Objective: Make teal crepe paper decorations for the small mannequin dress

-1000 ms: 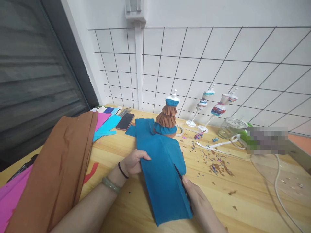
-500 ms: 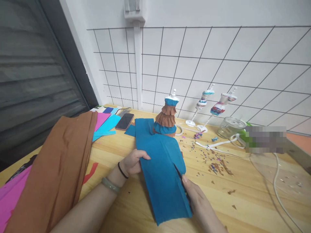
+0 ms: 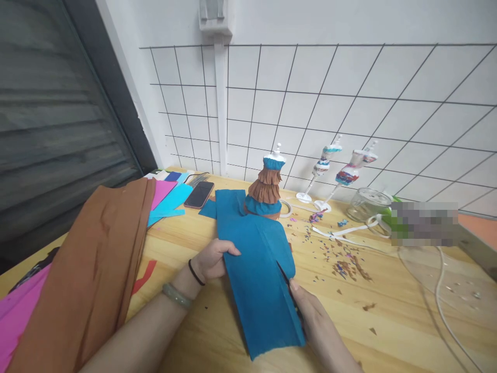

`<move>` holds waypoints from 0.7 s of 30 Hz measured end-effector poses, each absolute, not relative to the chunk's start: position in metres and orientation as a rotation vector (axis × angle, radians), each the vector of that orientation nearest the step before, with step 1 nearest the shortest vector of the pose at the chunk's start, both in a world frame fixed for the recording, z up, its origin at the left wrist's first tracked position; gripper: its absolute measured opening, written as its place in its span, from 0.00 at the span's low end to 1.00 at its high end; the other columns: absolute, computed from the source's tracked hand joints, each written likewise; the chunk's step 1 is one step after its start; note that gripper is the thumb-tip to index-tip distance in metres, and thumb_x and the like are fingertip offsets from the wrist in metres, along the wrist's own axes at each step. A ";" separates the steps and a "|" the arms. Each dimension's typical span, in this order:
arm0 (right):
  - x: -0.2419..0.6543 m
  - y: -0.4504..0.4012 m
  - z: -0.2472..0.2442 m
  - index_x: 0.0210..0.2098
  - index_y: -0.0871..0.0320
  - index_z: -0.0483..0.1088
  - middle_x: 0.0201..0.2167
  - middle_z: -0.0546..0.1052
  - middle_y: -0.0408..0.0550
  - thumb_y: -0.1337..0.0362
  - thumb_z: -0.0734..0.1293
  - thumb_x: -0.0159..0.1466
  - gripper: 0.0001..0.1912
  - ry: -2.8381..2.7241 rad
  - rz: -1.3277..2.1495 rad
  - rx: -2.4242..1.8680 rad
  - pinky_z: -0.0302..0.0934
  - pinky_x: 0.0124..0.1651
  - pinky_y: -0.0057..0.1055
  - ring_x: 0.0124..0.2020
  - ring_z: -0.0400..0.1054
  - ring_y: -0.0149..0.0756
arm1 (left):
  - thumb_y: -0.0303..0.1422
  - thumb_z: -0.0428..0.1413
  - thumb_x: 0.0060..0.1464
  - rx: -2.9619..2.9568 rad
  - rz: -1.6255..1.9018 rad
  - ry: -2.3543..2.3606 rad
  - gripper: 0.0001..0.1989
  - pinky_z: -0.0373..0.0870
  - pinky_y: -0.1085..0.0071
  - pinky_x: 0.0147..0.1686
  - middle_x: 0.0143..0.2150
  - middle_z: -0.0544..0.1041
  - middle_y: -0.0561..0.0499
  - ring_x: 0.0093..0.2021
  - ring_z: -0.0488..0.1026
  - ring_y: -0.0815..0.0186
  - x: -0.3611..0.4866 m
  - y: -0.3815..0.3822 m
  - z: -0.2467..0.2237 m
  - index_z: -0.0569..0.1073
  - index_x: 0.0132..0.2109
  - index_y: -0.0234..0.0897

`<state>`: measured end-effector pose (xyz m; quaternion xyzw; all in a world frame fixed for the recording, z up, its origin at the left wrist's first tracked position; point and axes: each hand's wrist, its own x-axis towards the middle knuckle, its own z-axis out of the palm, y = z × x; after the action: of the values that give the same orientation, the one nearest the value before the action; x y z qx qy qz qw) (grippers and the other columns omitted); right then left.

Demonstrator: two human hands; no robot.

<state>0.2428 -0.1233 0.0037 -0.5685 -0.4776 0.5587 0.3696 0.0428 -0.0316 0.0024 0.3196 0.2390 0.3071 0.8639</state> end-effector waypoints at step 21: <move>0.243 -0.122 0.004 0.38 0.60 0.74 0.42 0.77 0.47 0.50 0.57 0.61 0.23 -1.137 1.575 -1.282 0.59 0.48 0.32 0.45 0.69 0.44 | 0.22 0.49 0.42 0.678 0.660 0.503 0.23 0.62 0.58 0.47 0.45 0.74 0.40 0.49 0.68 0.52 0.044 -0.033 0.006 0.70 0.48 0.25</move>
<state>0.2428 -0.1221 0.0042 -0.5058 -0.4488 0.6213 0.3960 0.0443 -0.0329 0.0062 0.3230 0.2394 0.3144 0.8600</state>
